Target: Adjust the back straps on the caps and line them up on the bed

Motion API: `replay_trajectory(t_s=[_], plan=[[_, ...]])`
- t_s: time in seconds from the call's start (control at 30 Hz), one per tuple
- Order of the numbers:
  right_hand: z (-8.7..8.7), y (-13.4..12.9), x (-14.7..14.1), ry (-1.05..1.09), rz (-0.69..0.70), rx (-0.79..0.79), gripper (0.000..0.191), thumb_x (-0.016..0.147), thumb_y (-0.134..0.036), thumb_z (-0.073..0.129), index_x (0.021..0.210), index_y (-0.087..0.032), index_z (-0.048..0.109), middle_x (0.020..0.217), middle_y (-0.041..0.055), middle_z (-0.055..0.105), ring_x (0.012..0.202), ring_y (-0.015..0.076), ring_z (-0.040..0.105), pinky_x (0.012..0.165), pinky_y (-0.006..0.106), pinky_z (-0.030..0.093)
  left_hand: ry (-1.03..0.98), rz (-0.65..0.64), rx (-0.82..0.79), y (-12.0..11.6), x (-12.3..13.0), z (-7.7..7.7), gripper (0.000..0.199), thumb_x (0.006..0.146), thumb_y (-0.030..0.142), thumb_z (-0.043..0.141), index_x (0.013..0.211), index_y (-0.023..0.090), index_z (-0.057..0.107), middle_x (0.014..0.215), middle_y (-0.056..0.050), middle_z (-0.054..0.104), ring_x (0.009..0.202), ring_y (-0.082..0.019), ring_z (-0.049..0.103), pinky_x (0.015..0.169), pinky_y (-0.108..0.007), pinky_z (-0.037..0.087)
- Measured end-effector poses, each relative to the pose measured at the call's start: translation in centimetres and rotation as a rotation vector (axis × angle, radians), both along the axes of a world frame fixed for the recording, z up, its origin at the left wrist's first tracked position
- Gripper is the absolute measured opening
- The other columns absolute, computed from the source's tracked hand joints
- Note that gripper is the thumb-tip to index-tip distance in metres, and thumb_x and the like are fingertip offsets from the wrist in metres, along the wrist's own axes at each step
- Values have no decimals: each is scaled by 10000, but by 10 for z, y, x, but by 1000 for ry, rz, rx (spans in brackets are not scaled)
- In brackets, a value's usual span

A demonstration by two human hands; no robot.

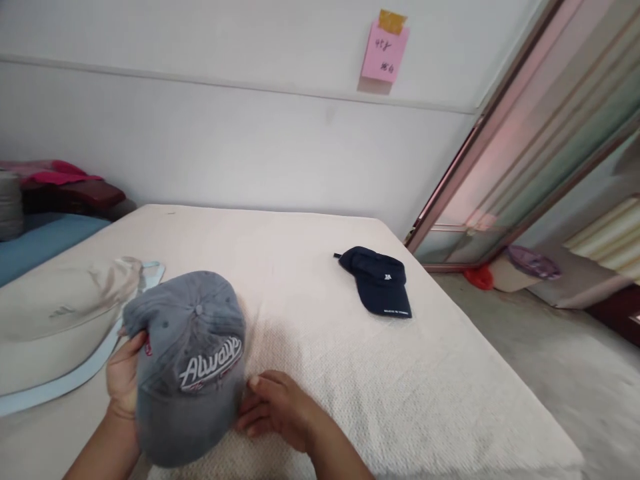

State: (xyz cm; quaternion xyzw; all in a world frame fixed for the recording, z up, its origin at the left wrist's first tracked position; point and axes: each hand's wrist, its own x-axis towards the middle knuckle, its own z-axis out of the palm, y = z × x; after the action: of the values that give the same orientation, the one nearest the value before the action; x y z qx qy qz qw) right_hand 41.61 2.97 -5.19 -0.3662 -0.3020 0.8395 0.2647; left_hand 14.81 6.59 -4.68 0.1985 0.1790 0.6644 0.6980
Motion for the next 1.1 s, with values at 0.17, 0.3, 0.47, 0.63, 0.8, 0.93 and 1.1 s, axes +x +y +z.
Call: replay_trajectory(t_s=[0.17,0.3,0.47,0.63,0.8,0.93,1.1], plan=[[-10,-3,-10,113,-100,-145,311,742,-398,679,818,-103,617,710,59,651,649,163,652,668,304,461,-33,-47,-117,-3,-11,-4,241,750,225,552,909,288,722,920,-4,766,887,-255,713,982,-430,457],[-22,-4,-19,289,-134,-218,251,662,-287,756,748,-100,612,602,15,605,535,111,581,551,240,421,-21,-23,-210,0,-18,-9,267,735,185,508,863,267,728,842,-23,774,903,-266,709,953,-435,483],[-9,7,-12,421,-338,-119,284,653,-208,794,876,-137,633,682,-20,623,549,80,566,474,184,381,-37,190,-452,11,-11,-7,331,792,104,388,823,211,700,682,-48,758,731,-228,732,854,-378,555],[6,31,20,452,-549,-4,217,691,-187,776,862,-171,643,721,-26,646,557,71,568,446,154,400,-116,192,-407,16,26,16,343,896,110,332,1005,154,655,850,-110,751,806,-210,722,708,-321,600],[13,57,60,409,-646,153,168,739,-171,731,878,-175,636,789,-9,674,594,81,587,500,172,450,-56,99,-504,15,51,24,257,902,199,435,1064,115,616,1138,-210,649,1079,-305,630,786,-445,584],[23,69,73,426,-743,209,189,722,-138,735,879,-179,638,826,-18,686,638,82,600,560,185,478,81,-44,-432,12,65,18,309,893,275,486,1115,98,608,1270,-231,572,1199,-326,539,871,-460,540],[19,53,45,432,-645,101,192,723,-189,749,876,-168,636,789,-19,671,617,72,595,491,157,435,190,-311,-270,1,101,12,377,859,321,577,1194,153,610,1280,-167,599,1204,-320,526,951,-450,474]])
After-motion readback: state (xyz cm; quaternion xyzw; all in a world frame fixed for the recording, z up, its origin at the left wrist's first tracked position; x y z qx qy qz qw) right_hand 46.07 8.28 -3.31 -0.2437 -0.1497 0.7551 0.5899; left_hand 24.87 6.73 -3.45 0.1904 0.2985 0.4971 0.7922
